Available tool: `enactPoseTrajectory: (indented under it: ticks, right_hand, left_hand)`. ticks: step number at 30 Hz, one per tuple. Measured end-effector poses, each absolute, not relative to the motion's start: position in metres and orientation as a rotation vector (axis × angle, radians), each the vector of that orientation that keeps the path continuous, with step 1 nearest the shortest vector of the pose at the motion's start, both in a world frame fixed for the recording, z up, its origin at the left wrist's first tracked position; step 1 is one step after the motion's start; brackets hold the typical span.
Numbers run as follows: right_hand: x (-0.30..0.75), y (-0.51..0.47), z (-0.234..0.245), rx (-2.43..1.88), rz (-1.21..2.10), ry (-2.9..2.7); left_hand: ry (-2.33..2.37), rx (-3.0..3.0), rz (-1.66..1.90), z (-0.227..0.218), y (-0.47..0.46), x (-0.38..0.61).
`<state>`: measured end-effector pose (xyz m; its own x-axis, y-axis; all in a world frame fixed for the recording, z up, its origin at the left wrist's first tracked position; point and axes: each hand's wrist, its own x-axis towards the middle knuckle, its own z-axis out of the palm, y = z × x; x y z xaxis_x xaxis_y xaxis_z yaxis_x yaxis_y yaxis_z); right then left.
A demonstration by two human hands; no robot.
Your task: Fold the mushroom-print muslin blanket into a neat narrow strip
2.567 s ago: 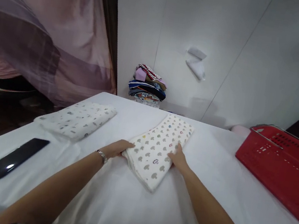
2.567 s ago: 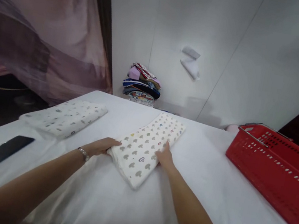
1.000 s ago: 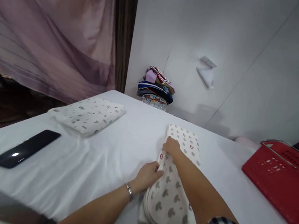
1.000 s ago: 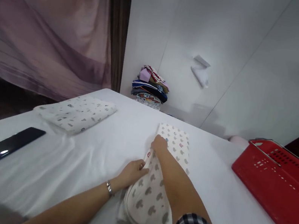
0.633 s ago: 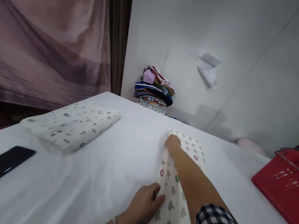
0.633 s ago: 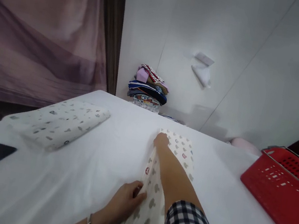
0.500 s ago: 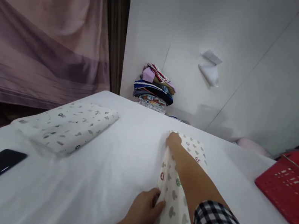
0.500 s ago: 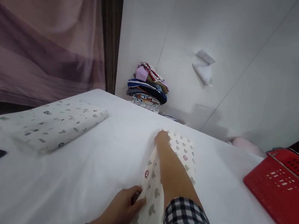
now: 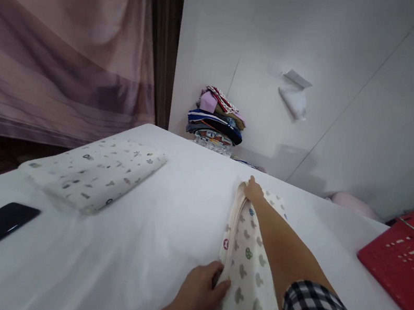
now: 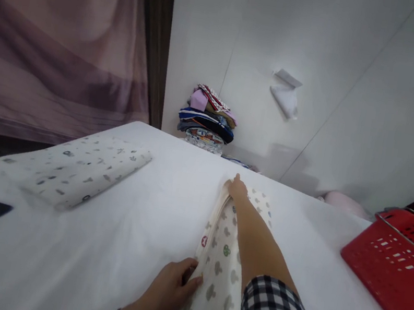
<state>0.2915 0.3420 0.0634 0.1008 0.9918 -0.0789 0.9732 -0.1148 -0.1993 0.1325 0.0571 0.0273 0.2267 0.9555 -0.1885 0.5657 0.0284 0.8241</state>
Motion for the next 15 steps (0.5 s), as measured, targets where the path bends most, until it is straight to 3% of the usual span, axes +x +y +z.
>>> enactPoseTrajectory:
  ticks: [15]
  right_hand:
    - [0.287, 0.374, 0.059, -2.090, 0.412, -2.200]
  left_hand:
    - [1.419, 1.569, 0.572, 0.034, 0.057, 0.132]
